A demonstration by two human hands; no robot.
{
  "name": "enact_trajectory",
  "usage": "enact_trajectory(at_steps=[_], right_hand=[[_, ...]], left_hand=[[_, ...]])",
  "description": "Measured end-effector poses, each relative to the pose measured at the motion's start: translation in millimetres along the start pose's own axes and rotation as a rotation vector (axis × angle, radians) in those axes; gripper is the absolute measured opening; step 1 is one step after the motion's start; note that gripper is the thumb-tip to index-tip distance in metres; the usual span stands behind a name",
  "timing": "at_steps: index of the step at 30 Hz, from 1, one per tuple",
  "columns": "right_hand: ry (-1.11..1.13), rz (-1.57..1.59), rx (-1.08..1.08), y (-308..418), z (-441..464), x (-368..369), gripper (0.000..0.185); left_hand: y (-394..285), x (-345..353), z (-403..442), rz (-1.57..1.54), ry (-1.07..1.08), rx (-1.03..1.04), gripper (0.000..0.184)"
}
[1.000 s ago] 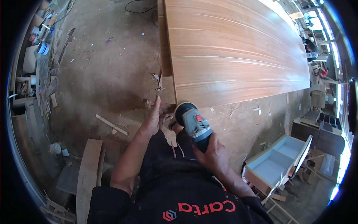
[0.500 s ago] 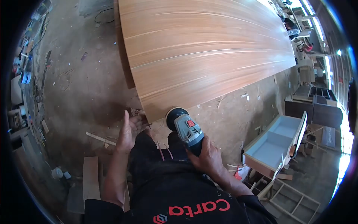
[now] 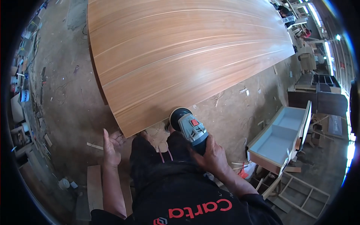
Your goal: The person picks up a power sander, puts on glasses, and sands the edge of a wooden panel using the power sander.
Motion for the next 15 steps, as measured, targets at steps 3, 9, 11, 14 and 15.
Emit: enact_trajectory(at_steps=[3,9,11,14,15], right_hand=[[-0.009,-0.01,0.015,-9.6,2.6,-9.3,0.062],[-0.035,-0.003,0.009,-34.3,9.2,-20.7,0.063],[-0.024,-0.018,0.041,-40.3,12.4,-26.8,0.063],[-0.011,-0.032,0.072,-50.6,16.0,-33.5,0.062],[-0.029,-0.035,0.064,-56.9,17.2,-34.1,0.062]], left_hand=[[-1.5,6.8,-4.5,0.012,-0.056,0.011,0.082],[-0.9,15.1,-7.9,0.038,-0.094,0.036,0.079],[1.3,7.4,-7.4,0.016,-0.091,0.039,0.077],[3.1,10.3,-6.7,-0.006,-0.09,0.043,0.075],[2.7,13.6,-7.7,-0.011,-0.129,0.051,0.072]])
Point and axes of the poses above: each hand's wrist, its own z-axis towards the middle knuckle, its own x-axis out of the palm, y = z × x, the point moved 1 cm from there along z, towards the middle knuckle, and after that the axes turned 2 degrees about -x, right-handed, at the moved point
